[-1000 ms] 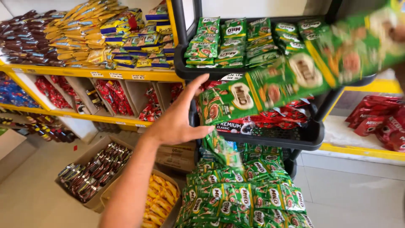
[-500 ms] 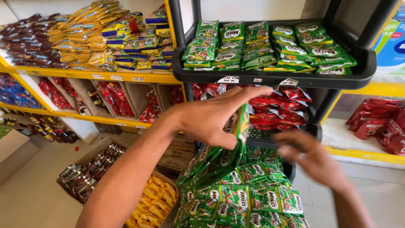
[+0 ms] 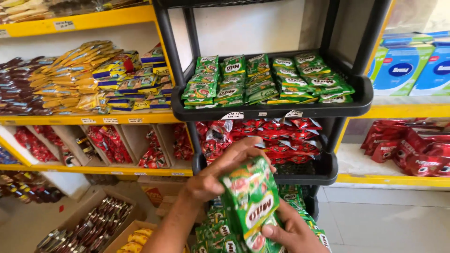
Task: The person organizes and stocks strips of chocolate malt powder sachets onto grocery store shelves.
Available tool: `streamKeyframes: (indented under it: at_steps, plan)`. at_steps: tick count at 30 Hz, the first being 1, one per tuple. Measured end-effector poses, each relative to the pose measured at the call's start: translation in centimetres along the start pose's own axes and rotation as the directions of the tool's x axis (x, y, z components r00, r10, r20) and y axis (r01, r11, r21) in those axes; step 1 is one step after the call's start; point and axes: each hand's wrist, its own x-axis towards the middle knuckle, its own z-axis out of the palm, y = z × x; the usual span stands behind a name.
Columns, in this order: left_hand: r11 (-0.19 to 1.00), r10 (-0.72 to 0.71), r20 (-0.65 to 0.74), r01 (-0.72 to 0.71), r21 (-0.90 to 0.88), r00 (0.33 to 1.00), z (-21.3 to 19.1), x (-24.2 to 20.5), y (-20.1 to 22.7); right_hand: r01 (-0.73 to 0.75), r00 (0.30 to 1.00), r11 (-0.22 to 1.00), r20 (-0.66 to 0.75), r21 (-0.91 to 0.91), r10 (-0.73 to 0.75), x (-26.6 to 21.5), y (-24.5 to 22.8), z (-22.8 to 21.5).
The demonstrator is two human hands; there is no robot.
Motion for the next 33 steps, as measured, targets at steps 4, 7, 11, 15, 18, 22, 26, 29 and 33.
streamKeyframes:
  at_steps: [4,7,11,15,18,22,26,29,33]
  plan:
    - [0.992,0.000,-0.320,-0.040,-0.119,0.947,-0.2,0.5,-2.3,0.008,0.979,0.999,-0.202,-0.050,-0.018,1.2,-1.6,-1.4]
    - [0.996,0.002,-0.513,0.044,0.077,0.858,0.1,1.1,-3.7,0.071,0.947,0.967,-0.286,-0.246,-0.142,3.5,-3.8,-3.5]
    - [0.856,0.188,-0.443,0.075,0.512,0.877,1.9,2.4,-3.6,0.163,0.877,0.919,-0.374,-0.359,-0.302,9.3,-9.8,-3.6]
    - [0.864,0.233,-0.535,0.079,0.496,0.812,-0.3,4.8,-2.6,0.135,0.878,0.923,-0.389,-0.359,-0.280,17.5,-15.1,-4.1]
    - [0.813,0.371,-0.593,0.058,0.579,0.714,-4.5,5.8,-2.0,0.146,0.926,0.942,-0.293,-0.302,-0.238,24.6,-17.1,-6.1]
    - [0.526,0.572,-0.566,0.264,0.808,0.594,-9.9,5.5,-2.3,0.163,0.923,0.941,-0.291,-0.297,-0.252,32.3,-18.2,-8.0]
    - [0.217,0.731,-0.435,0.425,0.879,0.526,-14.7,4.9,-3.1,0.144,0.896,0.953,-0.373,-0.266,-0.240,39.3,-19.0,-10.0]
    - [0.463,0.547,-0.696,0.525,0.714,0.465,-14.2,6.2,-0.1,0.165,0.893,0.954,-0.372,-0.251,-0.252,43.5,-19.4,-10.9]
    - [0.292,0.632,-0.576,0.529,0.797,0.518,-17.7,5.8,-2.1,0.043,0.916,0.921,-0.353,-0.388,-0.191,49.3,-15.4,-15.5]
